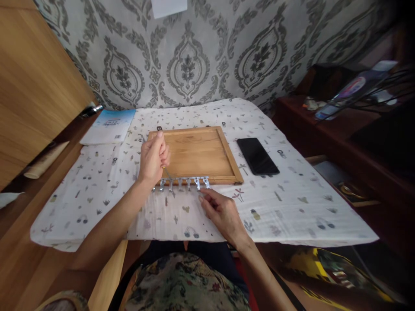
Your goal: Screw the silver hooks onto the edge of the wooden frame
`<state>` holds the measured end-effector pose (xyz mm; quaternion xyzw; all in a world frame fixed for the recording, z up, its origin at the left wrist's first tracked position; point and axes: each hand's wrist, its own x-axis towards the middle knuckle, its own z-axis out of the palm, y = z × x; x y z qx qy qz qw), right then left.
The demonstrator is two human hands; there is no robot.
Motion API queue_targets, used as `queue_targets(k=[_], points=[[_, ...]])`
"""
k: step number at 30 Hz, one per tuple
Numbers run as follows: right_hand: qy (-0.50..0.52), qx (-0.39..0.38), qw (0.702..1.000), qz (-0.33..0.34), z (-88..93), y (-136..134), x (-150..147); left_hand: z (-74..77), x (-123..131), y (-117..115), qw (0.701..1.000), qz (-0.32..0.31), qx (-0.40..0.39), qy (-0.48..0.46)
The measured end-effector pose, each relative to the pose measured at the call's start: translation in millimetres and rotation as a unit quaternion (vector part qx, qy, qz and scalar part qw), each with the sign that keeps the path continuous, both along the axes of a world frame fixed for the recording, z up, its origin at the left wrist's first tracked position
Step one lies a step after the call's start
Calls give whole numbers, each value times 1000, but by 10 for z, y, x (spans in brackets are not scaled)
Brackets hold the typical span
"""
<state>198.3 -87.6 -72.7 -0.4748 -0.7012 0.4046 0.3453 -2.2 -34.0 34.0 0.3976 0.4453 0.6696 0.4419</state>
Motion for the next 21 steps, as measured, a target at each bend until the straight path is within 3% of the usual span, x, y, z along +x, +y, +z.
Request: queue_targets(k=[21], points=[[0, 6, 1000, -1, 13, -5, 0, -8, 0, 14, 1000, 14, 14, 0]])
